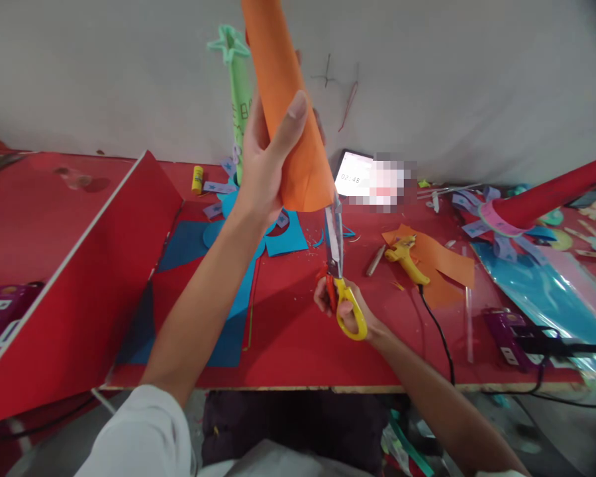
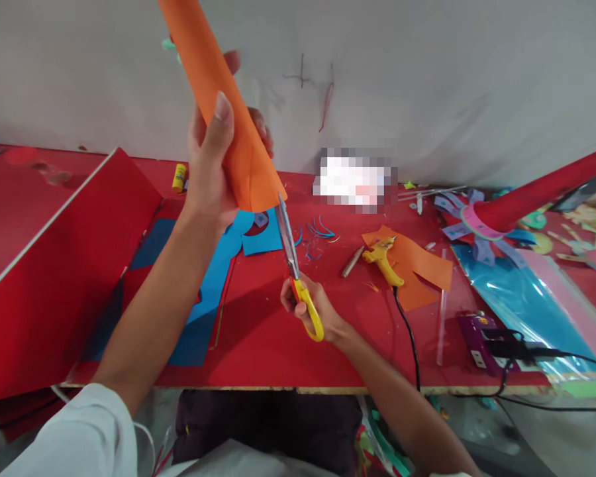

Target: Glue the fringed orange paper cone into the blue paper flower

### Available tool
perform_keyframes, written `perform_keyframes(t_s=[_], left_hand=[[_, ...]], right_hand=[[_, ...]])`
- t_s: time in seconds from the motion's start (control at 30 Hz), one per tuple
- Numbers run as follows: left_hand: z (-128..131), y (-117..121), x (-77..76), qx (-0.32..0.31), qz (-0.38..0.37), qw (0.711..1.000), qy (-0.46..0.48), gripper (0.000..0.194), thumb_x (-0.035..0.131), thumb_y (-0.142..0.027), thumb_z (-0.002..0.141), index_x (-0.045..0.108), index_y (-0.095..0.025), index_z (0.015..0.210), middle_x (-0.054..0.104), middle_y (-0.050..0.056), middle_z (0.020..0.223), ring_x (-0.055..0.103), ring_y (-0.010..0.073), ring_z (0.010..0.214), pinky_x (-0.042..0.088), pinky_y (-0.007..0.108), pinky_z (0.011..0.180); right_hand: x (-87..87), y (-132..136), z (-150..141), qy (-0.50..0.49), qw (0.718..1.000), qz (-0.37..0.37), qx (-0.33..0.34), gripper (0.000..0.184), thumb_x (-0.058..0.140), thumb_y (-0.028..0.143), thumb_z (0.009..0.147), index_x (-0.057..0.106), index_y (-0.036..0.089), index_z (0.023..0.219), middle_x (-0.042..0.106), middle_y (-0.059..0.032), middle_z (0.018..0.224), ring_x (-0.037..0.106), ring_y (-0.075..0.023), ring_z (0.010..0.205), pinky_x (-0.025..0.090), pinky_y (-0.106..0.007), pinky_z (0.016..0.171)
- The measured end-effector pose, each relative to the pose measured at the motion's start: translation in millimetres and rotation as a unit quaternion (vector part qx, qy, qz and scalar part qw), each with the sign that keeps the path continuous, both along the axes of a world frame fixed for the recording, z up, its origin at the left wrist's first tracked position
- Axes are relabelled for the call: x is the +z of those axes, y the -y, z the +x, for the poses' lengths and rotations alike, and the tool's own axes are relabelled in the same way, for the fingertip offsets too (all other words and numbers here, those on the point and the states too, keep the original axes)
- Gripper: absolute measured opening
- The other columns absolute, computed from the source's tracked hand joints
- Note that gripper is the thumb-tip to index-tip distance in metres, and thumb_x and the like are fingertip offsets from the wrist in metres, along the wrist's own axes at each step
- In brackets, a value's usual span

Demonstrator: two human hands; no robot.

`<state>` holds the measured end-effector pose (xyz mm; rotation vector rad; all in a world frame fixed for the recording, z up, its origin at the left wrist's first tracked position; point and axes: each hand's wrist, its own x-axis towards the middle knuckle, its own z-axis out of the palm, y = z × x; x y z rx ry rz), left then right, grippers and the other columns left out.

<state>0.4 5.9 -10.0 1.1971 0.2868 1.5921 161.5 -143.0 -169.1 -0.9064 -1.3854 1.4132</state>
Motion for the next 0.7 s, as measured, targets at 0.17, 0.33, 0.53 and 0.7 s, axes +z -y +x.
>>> perform_keyframes(t_s=[0.17,0.33,0.53,0.7], left_hand=[[-5,-6,-3.7,0.033,-0.052,0.998,-0.023,0.032,0.077,-0.052,0.097,0.076,-0.051,0.129,0.075,-0.001,0.096,0.077,0.0286,0.097,0.062,0.04,0.076],[-6,-8,-5.6,0.061,-0.072,0.994,-0.048,0.04,0.087,-0.061,0.088,0.076,-0.05,0.124,0.078,0.0,0.098,0.079,0.0329,0.109,0.064,0.044,0.083],[-5,-6,-4.3,0.069,-0.071,0.994,-0.038,0.035,0.087,-0.062,0.088,0.075,-0.051,0.119,0.075,-0.001,0.096,0.077,0.0312,0.104,0.062,0.042,0.081],[-1,-4,-6.8,0.053,-0.061,0.996,-0.035,0.023,0.085,-0.057,0.094,0.074,-0.045,0.11,0.074,0.0,0.097,0.075,0.0293,0.106,0.065,0.04,0.084]], right_hand=[[-0.5,-1,-1,0.017,1.0,-0.006,-0.01,0.09,0.066,0.111,0.069,0.059,0.023,0.091,0.057,0.0028,0.068,0.045,-0.0117,0.055,0.036,-0.027,0.051],[-9.4,-2,4,0.025,0.999,0.011,-0.024,0.085,0.068,0.107,0.074,0.06,0.024,0.089,0.055,0.0041,0.066,0.043,-0.0116,0.054,0.034,-0.028,0.05],[-17.0,-3,9,0.07,0.997,-0.002,-0.031,0.086,0.065,0.109,0.073,0.059,0.024,0.091,0.054,0.0046,0.065,0.041,-0.012,0.053,0.034,-0.029,0.05],[-15.4,-2,8,0.05,0.998,0.003,-0.027,0.083,0.068,0.105,0.076,0.06,0.024,0.093,0.054,0.0048,0.065,0.041,-0.0118,0.054,0.033,-0.028,0.052]])
